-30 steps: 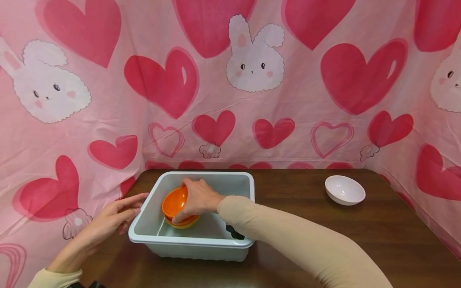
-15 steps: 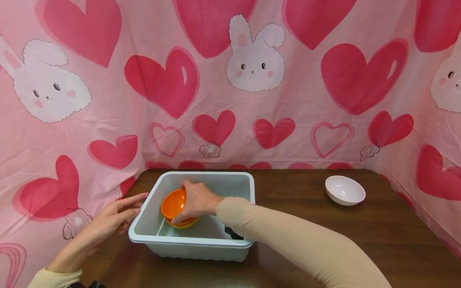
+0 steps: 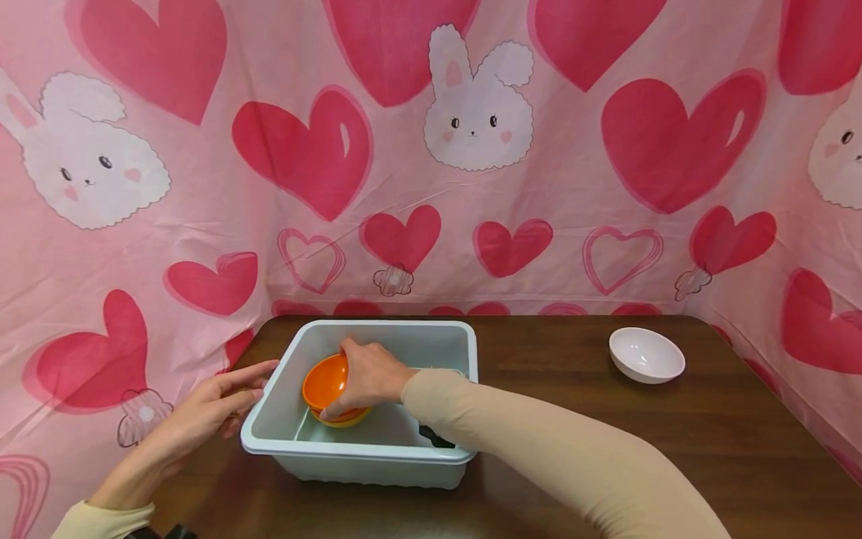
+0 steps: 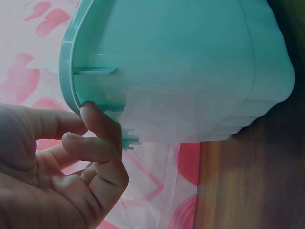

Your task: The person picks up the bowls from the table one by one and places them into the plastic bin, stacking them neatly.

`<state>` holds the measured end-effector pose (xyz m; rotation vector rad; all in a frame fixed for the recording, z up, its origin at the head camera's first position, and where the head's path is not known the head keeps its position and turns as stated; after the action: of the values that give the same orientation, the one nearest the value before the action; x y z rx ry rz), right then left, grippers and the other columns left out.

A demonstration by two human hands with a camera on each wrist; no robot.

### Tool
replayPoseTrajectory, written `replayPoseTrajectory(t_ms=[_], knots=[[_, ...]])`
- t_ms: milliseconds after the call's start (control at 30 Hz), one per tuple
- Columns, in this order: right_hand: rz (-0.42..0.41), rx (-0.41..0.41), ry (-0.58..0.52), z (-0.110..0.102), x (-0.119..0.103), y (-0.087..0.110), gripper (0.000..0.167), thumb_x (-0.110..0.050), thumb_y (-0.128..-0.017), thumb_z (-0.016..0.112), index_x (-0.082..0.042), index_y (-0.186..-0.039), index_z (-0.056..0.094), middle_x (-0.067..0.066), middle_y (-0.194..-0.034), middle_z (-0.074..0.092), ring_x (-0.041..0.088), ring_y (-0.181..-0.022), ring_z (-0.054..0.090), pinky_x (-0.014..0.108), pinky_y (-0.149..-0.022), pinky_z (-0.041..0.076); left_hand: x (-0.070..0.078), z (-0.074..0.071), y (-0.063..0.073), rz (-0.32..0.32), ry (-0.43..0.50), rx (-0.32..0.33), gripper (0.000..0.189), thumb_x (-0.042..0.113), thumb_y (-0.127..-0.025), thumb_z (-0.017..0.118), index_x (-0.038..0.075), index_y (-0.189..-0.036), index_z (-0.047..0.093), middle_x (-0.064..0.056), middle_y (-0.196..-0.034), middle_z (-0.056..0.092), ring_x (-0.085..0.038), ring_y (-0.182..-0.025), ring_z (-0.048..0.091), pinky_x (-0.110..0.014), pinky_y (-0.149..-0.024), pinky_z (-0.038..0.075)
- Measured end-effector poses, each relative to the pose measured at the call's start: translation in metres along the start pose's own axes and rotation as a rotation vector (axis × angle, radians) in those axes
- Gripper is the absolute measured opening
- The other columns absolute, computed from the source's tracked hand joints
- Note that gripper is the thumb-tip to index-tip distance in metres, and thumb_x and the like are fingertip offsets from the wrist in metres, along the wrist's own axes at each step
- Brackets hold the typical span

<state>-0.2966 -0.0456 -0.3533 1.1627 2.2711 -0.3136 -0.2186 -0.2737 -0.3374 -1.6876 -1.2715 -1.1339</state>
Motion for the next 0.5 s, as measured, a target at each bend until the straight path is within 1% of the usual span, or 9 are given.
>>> replayPoseTrajectory(t_ms=[267, 500], knots=[[0.010, -0.002, 0.014, 0.0016, 0.0006, -0.0012, 0.089, -0.051, -0.071, 0.091, -0.015, -0.141, 0.050, 0.000, -0.115, 0.063, 0.014, -0.099, 0.059, 0.030, -0.084, 0.056, 0.0004, 0.0001, -0.0004, 0.001, 0.002, -0.004, 0.052, 0.003, -0.105, 0.056, -0.012, -0.153, 0.043, -0.017, -0.107, 0.061, -0.016, -0.051, 0.042, -0.025, -0.048, 0.041], [0.017, 0.013, 0.071, 0.0025, -0.0005, 0.0000, 0.087, -0.055, -0.070, 0.090, -0.017, -0.140, 0.053, 0.000, -0.116, 0.062, 0.017, -0.107, 0.049, 0.031, -0.080, 0.054, 0.0003, -0.0010, 0.0000, -0.018, -0.001, -0.005, 0.054, 0.005, -0.105, 0.057, -0.011, -0.154, 0.043, -0.019, -0.108, 0.062, -0.018, -0.052, 0.043, -0.025, -0.049, 0.042]])
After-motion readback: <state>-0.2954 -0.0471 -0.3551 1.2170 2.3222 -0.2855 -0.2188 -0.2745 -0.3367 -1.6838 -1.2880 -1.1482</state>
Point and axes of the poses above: each hand's wrist, its own y-axis away from the middle knuckle, its own z-axis out of the palm, x = y × z, the point moved 4 cm from there along -y, towards the middle knuckle
